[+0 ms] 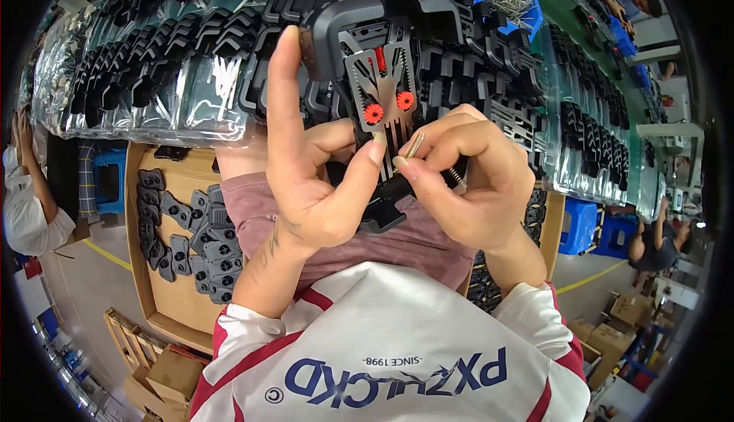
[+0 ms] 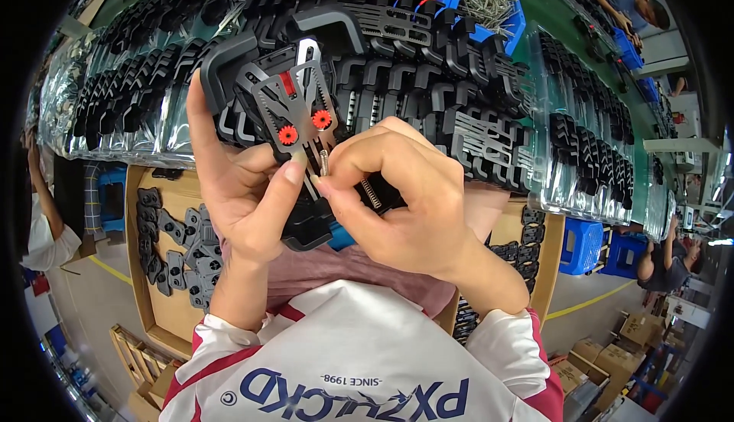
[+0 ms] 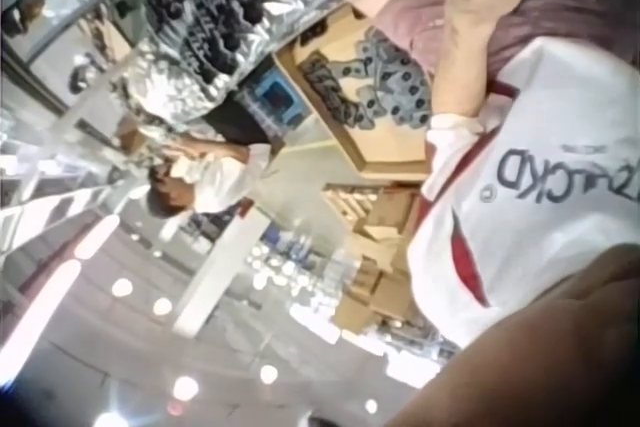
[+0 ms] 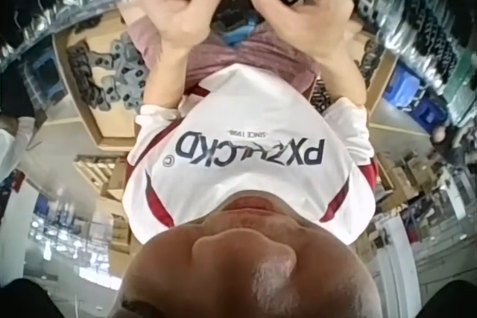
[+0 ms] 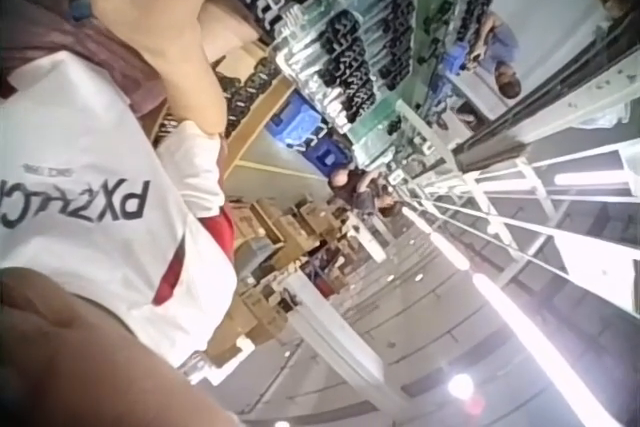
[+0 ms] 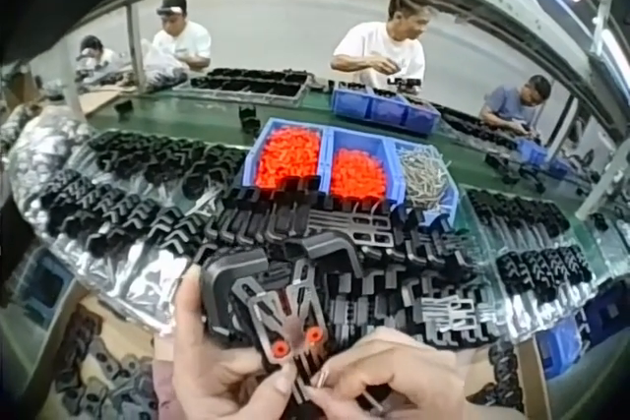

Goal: Assemble plastic components and metal pins to create phone mounts at a factory workstation.

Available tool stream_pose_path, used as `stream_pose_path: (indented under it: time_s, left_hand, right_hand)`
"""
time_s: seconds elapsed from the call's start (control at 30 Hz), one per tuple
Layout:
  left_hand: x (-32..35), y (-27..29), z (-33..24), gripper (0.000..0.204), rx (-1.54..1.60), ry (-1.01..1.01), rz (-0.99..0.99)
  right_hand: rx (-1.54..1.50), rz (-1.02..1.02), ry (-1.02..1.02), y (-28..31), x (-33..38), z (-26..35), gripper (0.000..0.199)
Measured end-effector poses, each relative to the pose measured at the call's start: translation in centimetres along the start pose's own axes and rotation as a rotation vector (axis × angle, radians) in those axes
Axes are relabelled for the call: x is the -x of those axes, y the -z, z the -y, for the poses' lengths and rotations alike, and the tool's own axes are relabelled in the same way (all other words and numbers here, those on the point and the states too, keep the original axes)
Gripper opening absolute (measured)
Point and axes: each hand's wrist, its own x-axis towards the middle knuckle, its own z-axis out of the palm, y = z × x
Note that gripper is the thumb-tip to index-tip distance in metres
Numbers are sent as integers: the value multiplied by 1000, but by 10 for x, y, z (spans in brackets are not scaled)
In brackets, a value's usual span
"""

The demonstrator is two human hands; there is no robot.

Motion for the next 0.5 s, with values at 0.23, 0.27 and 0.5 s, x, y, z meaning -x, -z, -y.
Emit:
stream_pose_path:
  time_s: [0.23,0.27,0.5]
  left_hand:
    - [1,2,4,88,-35,-51,-10]
    - [1,3,4,88,-48,-52,-12]
    - [4,6,9,87,-57,-67,-12]
  right_hand:
    - [65,70,-36,0,-6,8,21]
    - [63,67,-49,0,-7,9,19]
    - [67,65,-49,-5,-6,6,22]
